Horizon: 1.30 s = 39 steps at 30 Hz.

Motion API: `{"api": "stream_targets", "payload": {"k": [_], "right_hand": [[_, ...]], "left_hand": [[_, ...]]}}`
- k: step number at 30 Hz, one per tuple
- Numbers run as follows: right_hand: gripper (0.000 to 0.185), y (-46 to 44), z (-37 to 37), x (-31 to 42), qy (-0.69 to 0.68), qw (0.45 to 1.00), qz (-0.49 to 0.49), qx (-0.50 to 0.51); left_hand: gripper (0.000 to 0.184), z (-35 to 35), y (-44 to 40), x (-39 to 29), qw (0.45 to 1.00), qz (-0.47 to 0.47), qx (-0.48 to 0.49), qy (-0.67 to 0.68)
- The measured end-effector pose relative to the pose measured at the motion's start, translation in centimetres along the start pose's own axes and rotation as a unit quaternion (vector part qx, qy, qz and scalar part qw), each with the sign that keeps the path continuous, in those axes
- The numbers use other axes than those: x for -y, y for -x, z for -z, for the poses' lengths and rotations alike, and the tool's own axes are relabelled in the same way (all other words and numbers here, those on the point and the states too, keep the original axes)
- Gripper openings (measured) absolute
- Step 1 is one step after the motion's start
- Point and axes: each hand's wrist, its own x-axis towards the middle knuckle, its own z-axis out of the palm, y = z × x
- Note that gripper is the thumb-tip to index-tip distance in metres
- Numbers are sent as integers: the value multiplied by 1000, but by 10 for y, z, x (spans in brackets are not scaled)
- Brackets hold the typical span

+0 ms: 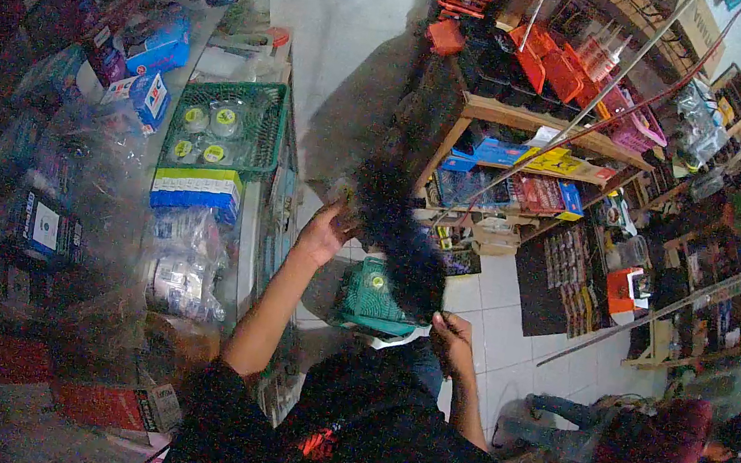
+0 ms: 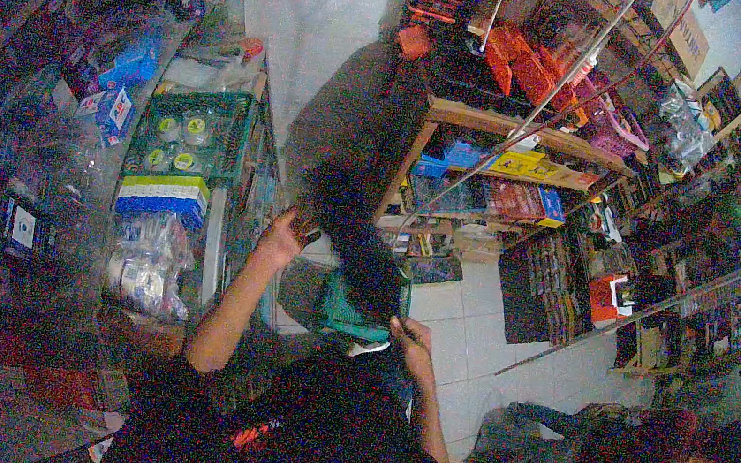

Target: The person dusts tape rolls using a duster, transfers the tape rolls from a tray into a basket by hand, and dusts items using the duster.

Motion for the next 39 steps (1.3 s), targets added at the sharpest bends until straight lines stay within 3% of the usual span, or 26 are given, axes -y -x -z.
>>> {"api": "stream_targets", "payload": {"k": [2, 5, 8, 11, 14, 17, 20, 23, 24, 25, 27, 31, 34, 35, 37, 39], "right_hand": [[27, 1, -1, 7, -84, 996, -34, -1], [23, 2, 1, 8, -15, 999, -27, 44], [24, 6, 0, 6, 15, 997, -45, 58], [23, 12, -5, 18, 5, 996, -70, 58], [24, 7, -5, -16, 53, 995, -59, 65], [25, 7, -6, -25, 41, 993, -99, 41], [26, 4, -15, -21, -5, 993, -121, 4], [26, -3, -14, -17, -7, 996, -61, 64], [26, -3, -11, -27, 32, 996, -58, 62], [27, -4, -12, -33, 71, 994, -55, 61], [27, -6, -10, -44, 82, 993, -45, 67], [26, -6, -19, -13, 34, 996, -23, 77], [26, -8, -15, -23, 90, 992, -46, 77], [26, -9, -14, -27, 80, 993, -55, 72], [27, -10, -16, -20, 23, 996, -72, 57], [28, -8, -18, -11, -16, 995, -81, 64]], "left_hand": [[34, 13, -11, -5, 998, 48, 33, -21], [34, 0, -2, 0, 997, -29, 33, -71], [30, -4, 2, -4, 993, -19, 14, -113], [35, 13, -6, -11, 996, 26, 76, -43], [45, -7, -2, -7, 999, -27, 23, -16], [56, -9, -4, -8, 999, -7, 53, -11], [61, -29, 13, -22, 999, 33, -15, 39], [62, -26, 5, -18, 993, 19, 59, 97], [59, -24, 3, -18, 993, 39, 29, 111], [64, -16, 4, -18, 992, 12, 95, 78], [69, -2, -7, -19, 976, 73, 182, 95], [76, -8, -10, -12, 982, 18, 103, 156], [75, -17, -4, -13, 974, 42, 165, 151], [75, -24, 0, -17, 981, 48, 110, 150], [77, -27, 5, -23, 978, 46, 141, 146], [73, -34, 7, -22, 988, 19, 53, 145]]}}
